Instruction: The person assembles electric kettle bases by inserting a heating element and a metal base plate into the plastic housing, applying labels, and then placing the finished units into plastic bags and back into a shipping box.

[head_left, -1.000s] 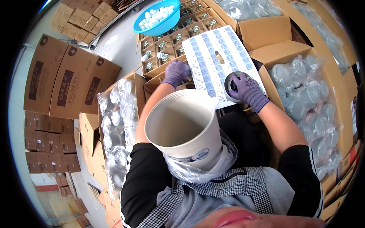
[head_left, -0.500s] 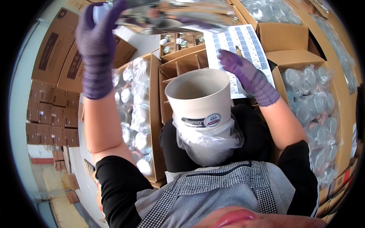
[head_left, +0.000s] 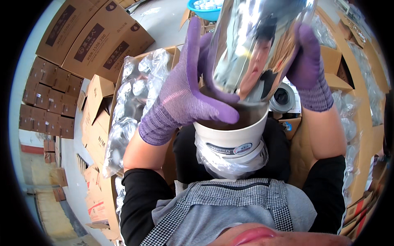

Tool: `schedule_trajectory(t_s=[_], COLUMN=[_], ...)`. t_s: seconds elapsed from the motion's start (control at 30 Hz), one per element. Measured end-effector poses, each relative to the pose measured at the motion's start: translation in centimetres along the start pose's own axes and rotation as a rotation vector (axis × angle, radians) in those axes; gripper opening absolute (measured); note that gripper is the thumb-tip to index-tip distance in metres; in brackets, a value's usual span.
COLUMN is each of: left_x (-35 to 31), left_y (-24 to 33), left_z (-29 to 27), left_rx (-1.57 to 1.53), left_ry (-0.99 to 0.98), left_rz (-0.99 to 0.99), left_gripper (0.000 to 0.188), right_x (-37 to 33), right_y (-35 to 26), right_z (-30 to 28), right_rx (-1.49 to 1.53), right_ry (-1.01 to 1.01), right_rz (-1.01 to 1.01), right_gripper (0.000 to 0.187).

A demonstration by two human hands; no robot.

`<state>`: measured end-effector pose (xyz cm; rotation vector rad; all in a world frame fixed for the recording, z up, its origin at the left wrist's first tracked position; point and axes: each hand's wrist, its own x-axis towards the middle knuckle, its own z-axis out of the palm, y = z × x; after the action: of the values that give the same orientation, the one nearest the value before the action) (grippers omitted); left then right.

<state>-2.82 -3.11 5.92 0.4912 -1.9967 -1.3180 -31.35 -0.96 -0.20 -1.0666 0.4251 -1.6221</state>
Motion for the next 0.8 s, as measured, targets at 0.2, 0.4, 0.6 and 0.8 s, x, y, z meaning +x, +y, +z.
schedule_trajectory(t_s=[0.2,0.4,0.6,0.8], left_x=[-1.1,-3.8,-6.3,-6.3], left_y=[-2.0,-0.2,1.8,3.0], left_z=[-0.5,-0.3,-0.1,-1.7], left_rx=[0.192,-0.191,0.158,0.179], left_ry=[0.107,0.139,0.054,-0.122], left_rz=[0.192,-0.207,-0.224,-0.280], left_gripper=[0.170,0.128,0.097,0.102], right_x=[-5.9,-8.8,-8.7,-9.4], right_y=[0.2,2.2,0.4,0.4], right_z=[8.9,9.3,9.7,9.8], right_rx=[-0.507,-0.858,-1.172,-0.993], right_ry=[-0.032,-0.101,-0.276,-0.300], right_rz=[0.255,0.007,-0.106,0.002], right_gripper=[0.066,0.072,0.062,0.054])
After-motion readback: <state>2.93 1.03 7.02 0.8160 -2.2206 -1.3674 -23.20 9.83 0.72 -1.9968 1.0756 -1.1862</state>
